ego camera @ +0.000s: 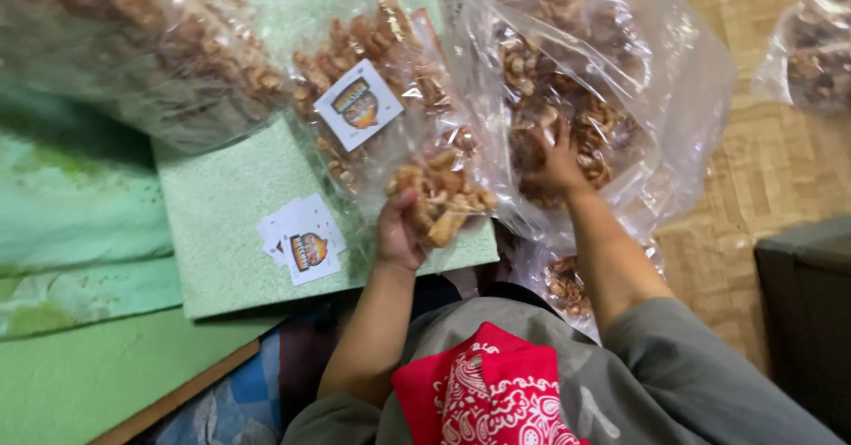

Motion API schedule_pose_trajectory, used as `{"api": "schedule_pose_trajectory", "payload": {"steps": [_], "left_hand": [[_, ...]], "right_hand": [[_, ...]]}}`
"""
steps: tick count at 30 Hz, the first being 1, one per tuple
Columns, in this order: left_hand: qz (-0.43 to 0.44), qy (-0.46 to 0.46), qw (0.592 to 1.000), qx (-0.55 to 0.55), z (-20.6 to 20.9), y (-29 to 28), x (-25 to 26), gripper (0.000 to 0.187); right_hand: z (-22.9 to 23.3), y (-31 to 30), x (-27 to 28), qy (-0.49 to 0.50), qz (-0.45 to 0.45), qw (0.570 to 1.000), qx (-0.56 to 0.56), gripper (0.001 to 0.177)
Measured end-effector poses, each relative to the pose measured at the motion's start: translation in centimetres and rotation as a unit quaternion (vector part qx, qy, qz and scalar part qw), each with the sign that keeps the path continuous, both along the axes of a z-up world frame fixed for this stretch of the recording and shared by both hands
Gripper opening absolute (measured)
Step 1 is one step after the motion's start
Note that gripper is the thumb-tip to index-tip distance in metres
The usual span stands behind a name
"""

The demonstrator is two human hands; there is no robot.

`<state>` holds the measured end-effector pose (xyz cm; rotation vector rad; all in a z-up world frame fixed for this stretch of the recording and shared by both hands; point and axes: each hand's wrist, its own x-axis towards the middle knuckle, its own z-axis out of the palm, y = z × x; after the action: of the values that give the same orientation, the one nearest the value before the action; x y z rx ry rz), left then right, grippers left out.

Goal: Packaging fried snacks into individual plastic bags from a larger bulk container.

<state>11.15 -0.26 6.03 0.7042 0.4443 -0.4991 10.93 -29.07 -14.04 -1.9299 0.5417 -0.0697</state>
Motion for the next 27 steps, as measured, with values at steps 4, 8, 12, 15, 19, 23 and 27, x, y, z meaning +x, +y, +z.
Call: {"api": "schedule_pose_trajectory", "payload": {"steps": [4,8,12,15,19,23,27], "left_hand": [[-0.038,0.029,0.990,-0.135,2.4,-1.2,0.2,0.034],[-0.058,-0.004,0.976,-0.210,0.4,-1.7,0.2,0.036],[-0.082,-0.013,0.964,-0.251,1.6,-4.3,-0.6,0.034],[-0.052,0.014,0.976,-0.212,2.2,-6.1,-1.3,0.026],[-0.029,0.036,0.969,-0.241,0.6,-7.5,-3.0,0.027],[-0.085,0.015,0.963,-0.256,-1.7,-6.4,-2.5,0.035],[-0.033,0.015,0.964,-0.264,1.0,-7.5,-2.3,0.034]], "right_hand": [[-3.1,1.1,-2.1,0.047,0.070,0.992,-0.096,0.059],[5.0,2.0,-4.1,-0.127,-0.141,0.886,0.424,0.056],[13.1,4.1,-6.1,-0.198,-0.162,0.662,0.704,0.060],[18.5,7.0,-5.5,-0.214,-0.139,0.647,0.719,0.042],[17.3,7.3,-4.6,-0.173,-0.063,0.777,0.602,0.076],[19.6,7.8,-5.6,-0.234,0.064,0.931,0.272,0.074],[17.0,8.0,-7.0,-0.332,0.064,0.897,0.286,0.071]]}}
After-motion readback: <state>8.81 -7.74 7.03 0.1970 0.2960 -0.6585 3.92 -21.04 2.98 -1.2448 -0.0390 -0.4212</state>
